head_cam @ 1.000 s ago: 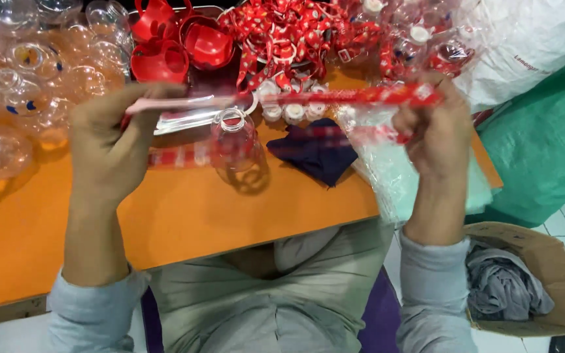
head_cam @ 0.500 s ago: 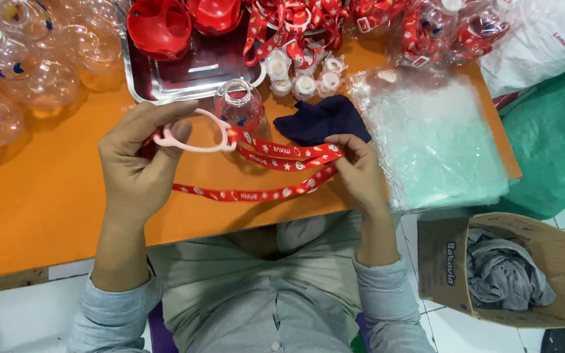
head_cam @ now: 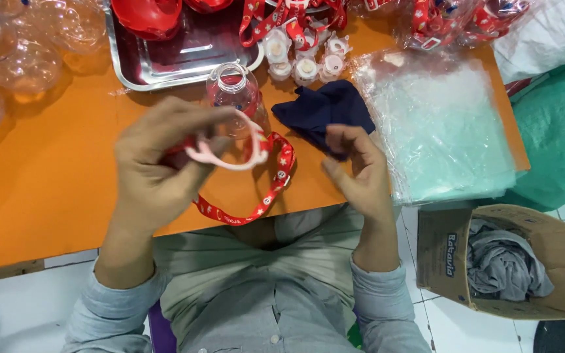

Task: Wiping a plastic bottle, attaching a decorative lanyard to its neck, and packaging it in a clear plastic bag.

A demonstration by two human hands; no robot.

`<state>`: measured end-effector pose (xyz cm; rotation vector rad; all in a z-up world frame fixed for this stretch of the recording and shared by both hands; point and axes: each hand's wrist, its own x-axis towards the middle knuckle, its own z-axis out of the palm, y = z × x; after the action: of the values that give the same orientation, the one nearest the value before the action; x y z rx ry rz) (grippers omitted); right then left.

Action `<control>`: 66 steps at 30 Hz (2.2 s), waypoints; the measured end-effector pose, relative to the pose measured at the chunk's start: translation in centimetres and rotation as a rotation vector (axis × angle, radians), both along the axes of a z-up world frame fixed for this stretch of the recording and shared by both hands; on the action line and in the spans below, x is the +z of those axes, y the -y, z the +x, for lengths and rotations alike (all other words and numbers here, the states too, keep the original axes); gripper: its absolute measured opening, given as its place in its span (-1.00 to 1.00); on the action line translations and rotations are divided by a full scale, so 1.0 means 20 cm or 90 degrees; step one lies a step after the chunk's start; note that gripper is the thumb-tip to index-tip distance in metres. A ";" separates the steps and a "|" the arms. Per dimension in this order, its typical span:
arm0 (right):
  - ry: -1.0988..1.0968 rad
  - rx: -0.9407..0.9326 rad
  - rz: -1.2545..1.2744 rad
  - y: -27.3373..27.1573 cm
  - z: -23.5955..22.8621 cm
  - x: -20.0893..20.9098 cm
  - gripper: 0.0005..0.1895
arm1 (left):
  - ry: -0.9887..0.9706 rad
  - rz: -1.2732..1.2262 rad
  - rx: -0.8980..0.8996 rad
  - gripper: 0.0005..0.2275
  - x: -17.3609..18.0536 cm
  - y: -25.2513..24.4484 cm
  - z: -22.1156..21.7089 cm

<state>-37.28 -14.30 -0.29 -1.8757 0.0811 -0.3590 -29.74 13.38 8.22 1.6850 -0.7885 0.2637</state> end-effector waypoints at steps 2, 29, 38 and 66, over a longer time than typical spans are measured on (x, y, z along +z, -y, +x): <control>0.068 0.160 0.035 -0.04 0.00 0.12 -0.09 | 0.042 0.001 -0.094 -0.81 0.03 0.06 -0.01; 0.259 -0.249 0.533 0.11 0.08 -0.24 -0.77 | -0.143 -0.106 0.201 -0.75 -0.38 -0.28 0.10; 0.155 -0.198 0.773 0.08 0.06 -0.28 -0.87 | -0.181 -0.150 0.223 -0.75 -0.39 -0.33 0.13; 0.168 -0.068 0.006 -0.17 0.01 0.03 -0.76 | -0.022 -0.048 0.017 -0.65 -0.16 0.04 0.00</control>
<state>-37.03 -10.83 0.32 -1.8037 0.0035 -0.6757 -29.81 12.59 5.08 1.6253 -0.7220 0.2787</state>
